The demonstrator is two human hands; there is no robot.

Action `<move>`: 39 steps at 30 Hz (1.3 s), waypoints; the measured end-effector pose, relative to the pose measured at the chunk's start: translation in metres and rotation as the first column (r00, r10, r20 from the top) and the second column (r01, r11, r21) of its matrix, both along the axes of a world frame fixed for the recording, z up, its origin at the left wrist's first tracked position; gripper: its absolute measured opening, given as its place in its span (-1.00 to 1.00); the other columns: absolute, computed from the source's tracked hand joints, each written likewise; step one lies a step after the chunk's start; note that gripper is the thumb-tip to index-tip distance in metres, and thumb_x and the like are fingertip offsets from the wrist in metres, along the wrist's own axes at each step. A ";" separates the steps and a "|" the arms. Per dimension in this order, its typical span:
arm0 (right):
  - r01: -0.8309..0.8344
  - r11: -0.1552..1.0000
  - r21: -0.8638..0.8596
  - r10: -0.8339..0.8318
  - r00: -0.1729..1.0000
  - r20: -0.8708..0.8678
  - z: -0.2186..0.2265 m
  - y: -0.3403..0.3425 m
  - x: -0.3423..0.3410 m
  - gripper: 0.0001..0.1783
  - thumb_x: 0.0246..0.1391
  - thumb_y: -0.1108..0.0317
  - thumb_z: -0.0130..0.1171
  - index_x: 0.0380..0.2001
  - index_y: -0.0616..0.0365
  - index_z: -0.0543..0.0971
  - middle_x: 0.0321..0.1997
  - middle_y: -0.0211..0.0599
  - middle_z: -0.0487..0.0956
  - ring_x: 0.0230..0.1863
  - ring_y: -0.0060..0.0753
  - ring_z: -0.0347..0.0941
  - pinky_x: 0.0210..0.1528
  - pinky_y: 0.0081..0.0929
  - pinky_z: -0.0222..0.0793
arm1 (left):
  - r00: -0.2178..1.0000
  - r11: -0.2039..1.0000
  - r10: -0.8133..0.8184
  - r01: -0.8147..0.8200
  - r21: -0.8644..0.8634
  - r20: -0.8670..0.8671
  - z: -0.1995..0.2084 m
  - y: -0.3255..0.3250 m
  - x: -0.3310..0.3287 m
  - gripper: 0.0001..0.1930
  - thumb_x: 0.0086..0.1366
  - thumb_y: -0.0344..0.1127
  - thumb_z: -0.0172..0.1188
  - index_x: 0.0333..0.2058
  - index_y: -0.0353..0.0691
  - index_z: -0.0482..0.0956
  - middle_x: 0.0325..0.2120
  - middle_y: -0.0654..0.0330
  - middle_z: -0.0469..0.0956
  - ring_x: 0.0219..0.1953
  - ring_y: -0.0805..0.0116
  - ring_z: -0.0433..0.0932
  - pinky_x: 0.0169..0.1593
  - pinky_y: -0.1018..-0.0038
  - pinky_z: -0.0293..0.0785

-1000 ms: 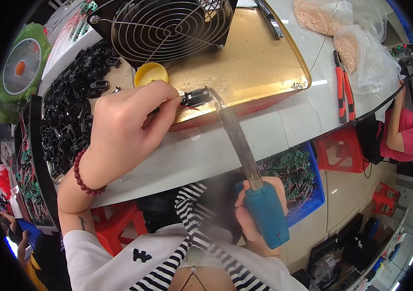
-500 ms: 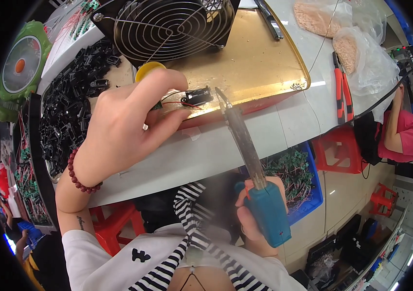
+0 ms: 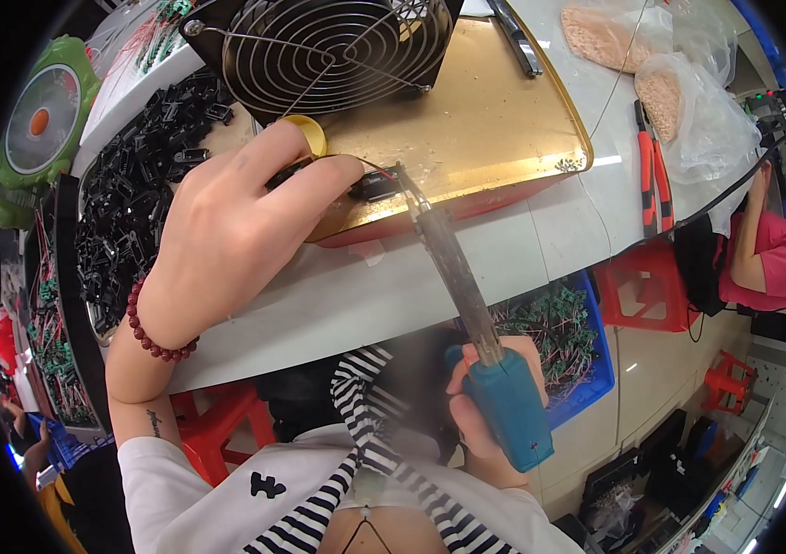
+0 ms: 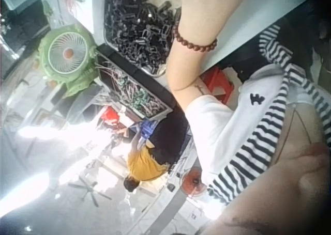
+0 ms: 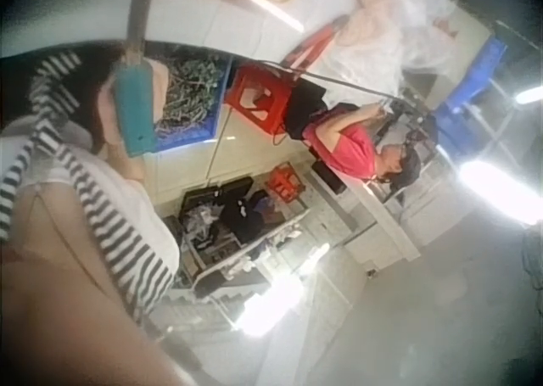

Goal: The person solders electronic components by picking plastic casings and circuit boards with wires from trays, placing them onto a metal fixture, and soldering the wire connections using a soldering iron.

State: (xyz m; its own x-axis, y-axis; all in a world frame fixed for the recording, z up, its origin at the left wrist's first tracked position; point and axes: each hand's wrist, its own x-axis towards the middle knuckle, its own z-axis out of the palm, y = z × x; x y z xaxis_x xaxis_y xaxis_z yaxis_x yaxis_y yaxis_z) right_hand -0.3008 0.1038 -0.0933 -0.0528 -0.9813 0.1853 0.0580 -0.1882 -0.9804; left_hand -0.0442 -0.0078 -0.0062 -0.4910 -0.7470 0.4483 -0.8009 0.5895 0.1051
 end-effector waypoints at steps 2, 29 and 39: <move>-0.021 1.000 0.007 0.021 1.000 0.001 -0.003 -0.004 0.002 -0.51 -0.07 0.20 0.35 -0.13 0.32 0.55 -0.18 -0.19 0.44 -0.51 -0.45 0.49 -0.38 -0.52 0.33 | 0.999 0.999 -0.002 0.001 -0.033 -0.032 -0.004 0.000 0.005 -0.73 -0.03 -0.50 0.27 -0.27 -0.19 0.58 -0.38 0.16 0.47 -0.48 0.22 0.52 -0.45 0.43 0.46; 0.003 1.000 -0.027 -0.006 0.997 -0.083 0.002 -0.004 -0.002 -0.61 -0.17 0.30 0.38 -0.25 0.25 0.56 -0.35 -0.26 0.50 -0.41 -0.38 0.48 -0.35 -0.48 0.35 | 0.996 0.983 -0.039 0.024 -0.181 -0.080 -0.003 -0.001 -0.004 -0.75 -0.18 -0.53 0.32 -0.45 -0.22 0.51 -0.22 0.15 0.51 -0.26 0.16 0.48 -0.21 0.35 0.42; -0.034 0.996 -0.081 0.008 0.957 -0.291 0.010 -0.007 -0.002 -0.66 -0.27 0.43 0.34 -0.30 0.17 0.57 -0.42 -0.28 0.49 -0.42 -0.28 0.39 -0.32 -0.43 0.30 | 0.993 0.906 -0.070 0.023 -0.423 -0.097 -0.012 -0.007 0.001 -0.78 -0.25 -0.59 0.26 -0.52 -0.27 0.51 -0.19 0.10 0.58 -0.19 0.11 0.58 -0.15 0.33 0.57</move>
State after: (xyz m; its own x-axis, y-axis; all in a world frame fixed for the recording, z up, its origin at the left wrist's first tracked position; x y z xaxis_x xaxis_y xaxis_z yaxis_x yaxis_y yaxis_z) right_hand -0.3023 0.0963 -0.0831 0.0359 -0.9617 0.2718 -0.2215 -0.2729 -0.9362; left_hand -0.0433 -0.0149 -0.0182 -0.4520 -0.4548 0.7674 -0.7693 0.6341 -0.0773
